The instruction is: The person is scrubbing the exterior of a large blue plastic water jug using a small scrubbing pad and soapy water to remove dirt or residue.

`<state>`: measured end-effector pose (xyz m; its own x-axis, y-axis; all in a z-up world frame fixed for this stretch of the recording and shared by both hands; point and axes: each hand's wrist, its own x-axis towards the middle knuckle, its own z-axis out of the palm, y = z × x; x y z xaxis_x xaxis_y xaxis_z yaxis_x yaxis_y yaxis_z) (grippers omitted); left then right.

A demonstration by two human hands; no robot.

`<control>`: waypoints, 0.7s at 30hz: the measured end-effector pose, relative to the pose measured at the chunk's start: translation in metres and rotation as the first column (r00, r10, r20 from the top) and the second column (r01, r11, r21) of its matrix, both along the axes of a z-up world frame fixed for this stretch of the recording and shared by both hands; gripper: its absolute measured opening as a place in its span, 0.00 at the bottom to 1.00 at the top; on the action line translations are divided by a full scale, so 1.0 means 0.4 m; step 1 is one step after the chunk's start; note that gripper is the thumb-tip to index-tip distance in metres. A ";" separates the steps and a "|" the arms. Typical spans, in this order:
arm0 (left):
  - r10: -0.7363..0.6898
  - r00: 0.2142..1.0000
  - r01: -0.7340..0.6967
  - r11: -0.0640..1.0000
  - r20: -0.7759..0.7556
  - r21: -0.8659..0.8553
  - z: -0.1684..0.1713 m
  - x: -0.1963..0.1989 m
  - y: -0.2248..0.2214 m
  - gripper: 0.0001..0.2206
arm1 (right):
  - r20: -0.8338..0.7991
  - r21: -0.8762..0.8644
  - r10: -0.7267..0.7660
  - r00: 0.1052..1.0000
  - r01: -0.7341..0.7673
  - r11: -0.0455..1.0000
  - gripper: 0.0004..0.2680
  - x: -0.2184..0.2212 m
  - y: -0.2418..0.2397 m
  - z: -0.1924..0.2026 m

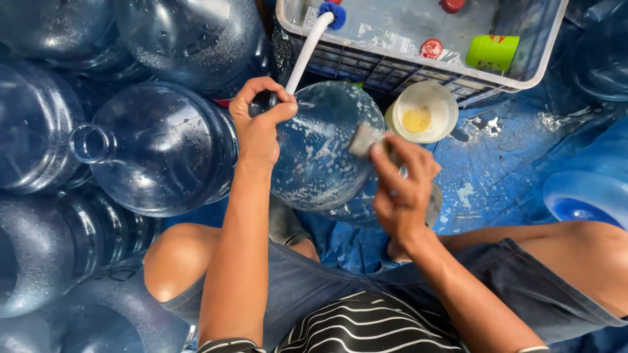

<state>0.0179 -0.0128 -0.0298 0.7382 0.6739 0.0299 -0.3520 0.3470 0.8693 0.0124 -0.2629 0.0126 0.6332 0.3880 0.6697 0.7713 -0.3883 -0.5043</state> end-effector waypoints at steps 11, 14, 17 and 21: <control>0.097 0.992 -0.100 0.995 -0.083 -0.030 0.015 0.010 0.026 0.17 | 0.015 0.066 0.006 1.000 -0.007 0.998 0.14 0.014 0.014 -0.052; 0.097 0.991 -0.099 0.995 -0.091 -0.009 0.002 0.007 0.038 0.16 | 0.100 0.046 0.138 0.985 -0.143 0.989 0.14 -0.047 0.013 -0.074; 0.049 0.997 -0.051 0.998 -0.057 -0.027 -0.007 0.002 0.049 0.17 | 0.060 -0.085 0.237 0.970 -0.232 0.969 0.16 -0.048 -0.022 -0.087; -0.065 0.998 0.065 0.998 0.006 -0.018 -0.004 0.001 0.029 0.18 | 0.043 0.007 0.032 0.999 -0.032 0.999 0.14 0.041 -0.031 -0.052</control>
